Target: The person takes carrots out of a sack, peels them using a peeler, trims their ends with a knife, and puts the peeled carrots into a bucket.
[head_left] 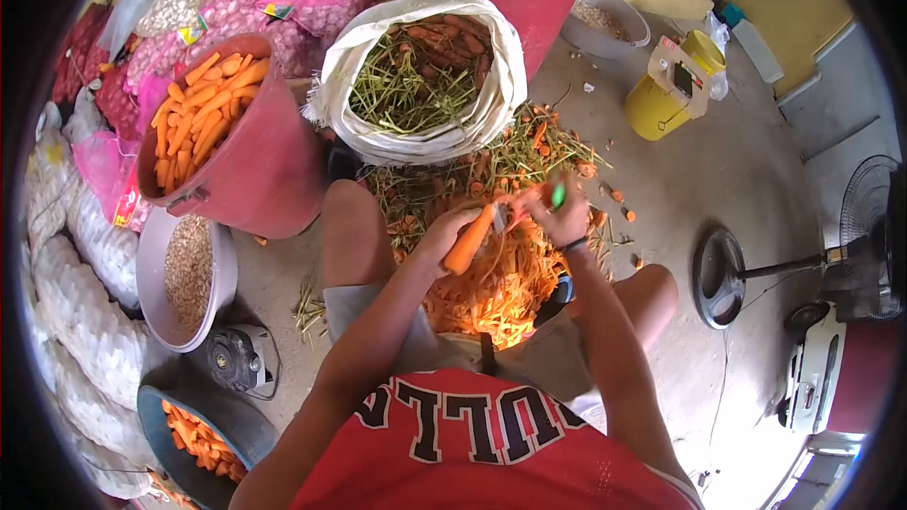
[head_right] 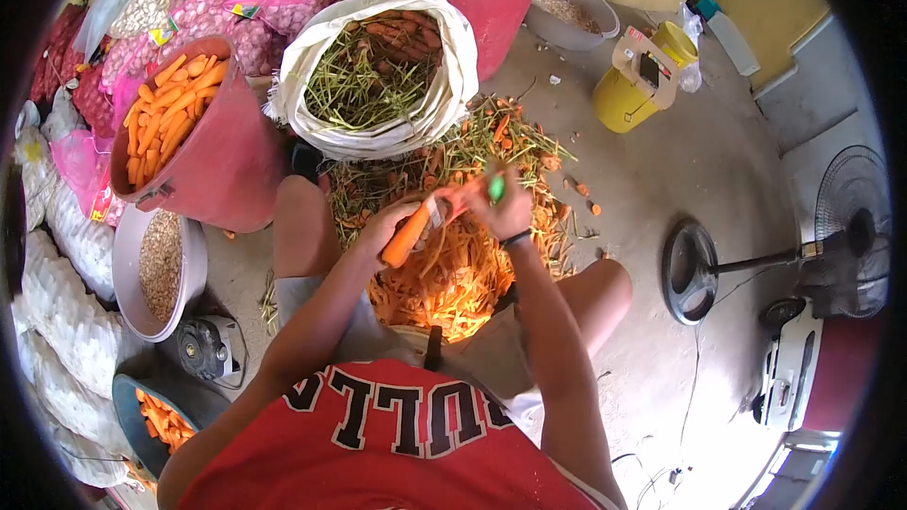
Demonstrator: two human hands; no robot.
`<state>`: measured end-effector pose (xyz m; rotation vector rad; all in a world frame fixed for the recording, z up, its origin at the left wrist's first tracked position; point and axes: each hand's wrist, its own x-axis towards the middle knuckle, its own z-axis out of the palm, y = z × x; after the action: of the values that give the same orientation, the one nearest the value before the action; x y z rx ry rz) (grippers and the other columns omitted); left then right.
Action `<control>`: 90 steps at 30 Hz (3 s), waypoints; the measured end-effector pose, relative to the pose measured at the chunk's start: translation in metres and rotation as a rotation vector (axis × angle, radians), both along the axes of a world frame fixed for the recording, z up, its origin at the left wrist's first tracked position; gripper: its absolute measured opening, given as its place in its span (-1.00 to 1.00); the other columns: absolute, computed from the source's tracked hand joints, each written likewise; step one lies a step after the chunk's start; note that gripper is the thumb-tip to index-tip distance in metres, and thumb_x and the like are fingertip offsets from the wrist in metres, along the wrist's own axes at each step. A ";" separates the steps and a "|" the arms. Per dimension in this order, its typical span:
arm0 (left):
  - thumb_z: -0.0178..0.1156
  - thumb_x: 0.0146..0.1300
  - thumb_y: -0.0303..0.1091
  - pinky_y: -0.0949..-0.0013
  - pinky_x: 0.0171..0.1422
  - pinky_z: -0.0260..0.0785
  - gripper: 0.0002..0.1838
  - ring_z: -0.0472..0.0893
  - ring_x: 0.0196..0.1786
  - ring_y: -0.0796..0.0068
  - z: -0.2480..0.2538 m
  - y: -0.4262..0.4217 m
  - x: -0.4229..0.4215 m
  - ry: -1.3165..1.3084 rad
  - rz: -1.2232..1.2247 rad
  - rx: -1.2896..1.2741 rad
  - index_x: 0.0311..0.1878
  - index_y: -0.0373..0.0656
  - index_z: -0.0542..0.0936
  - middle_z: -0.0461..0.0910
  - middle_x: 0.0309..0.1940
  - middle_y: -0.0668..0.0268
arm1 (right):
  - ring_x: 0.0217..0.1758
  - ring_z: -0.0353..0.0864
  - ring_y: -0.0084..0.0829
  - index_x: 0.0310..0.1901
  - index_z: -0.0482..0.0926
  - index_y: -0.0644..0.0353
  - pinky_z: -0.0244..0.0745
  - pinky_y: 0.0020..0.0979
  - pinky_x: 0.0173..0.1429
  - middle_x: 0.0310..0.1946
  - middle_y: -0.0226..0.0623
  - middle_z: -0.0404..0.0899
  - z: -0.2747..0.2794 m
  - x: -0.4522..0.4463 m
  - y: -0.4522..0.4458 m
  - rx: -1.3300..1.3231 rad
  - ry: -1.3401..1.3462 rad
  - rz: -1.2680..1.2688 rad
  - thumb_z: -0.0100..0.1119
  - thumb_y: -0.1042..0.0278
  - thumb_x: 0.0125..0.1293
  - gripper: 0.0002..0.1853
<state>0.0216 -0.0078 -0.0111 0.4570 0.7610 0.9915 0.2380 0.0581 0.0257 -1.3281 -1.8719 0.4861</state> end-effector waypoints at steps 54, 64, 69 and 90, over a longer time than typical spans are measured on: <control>0.02 0.48 -0.20 0.30 -0.20 0.54 -0.77 0.61 -0.29 0.43 -0.025 0.011 0.007 -0.183 0.544 -0.104 -0.10 -0.19 0.44 0.53 -0.31 0.32 | -0.58 0.64 -0.13 0.27 0.30 0.50 0.53 -0.24 -0.45 -0.67 -0.11 0.52 -0.005 -0.046 -0.041 -0.005 -0.256 0.380 0.36 -0.27 0.09 -0.01; -0.01 0.50 -0.18 0.30 -0.20 0.57 -0.75 0.63 -0.28 0.45 -0.028 0.011 0.004 -0.113 0.527 -0.085 -0.05 -0.18 0.48 0.56 -0.28 0.32 | -0.41 0.66 0.04 -0.10 0.56 0.34 0.54 -0.12 -0.35 -0.51 0.06 0.61 -0.002 -0.042 -0.042 -0.020 -0.207 0.373 0.23 -0.14 0.27 -0.44; 0.01 0.49 -0.20 0.38 -0.28 0.52 -0.76 0.62 -0.29 0.48 -0.020 0.008 0.004 -0.040 0.560 -0.084 -0.01 -0.18 0.48 0.58 -0.27 0.30 | -0.48 0.63 0.02 -0.15 0.57 0.29 0.52 -0.11 -0.39 -0.60 0.01 0.58 -0.005 -0.040 -0.039 -0.046 -0.317 0.395 0.16 -0.12 0.32 -0.50; -0.11 0.50 0.04 0.48 -0.61 0.11 -0.57 0.28 -0.71 0.58 0.107 0.051 -0.134 -0.013 0.874 0.497 0.05 -0.09 0.56 0.39 -0.64 0.42 | 0.00 0.62 -0.06 0.39 0.13 0.24 0.59 -0.12 -0.02 0.05 0.02 0.53 -0.049 -0.026 0.000 -0.690 0.032 0.374 0.11 0.32 0.39 -0.38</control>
<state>-0.1129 0.0429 0.0956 0.5499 0.7020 2.0235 0.2117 0.0576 -0.0230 -1.3589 -2.0133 1.4366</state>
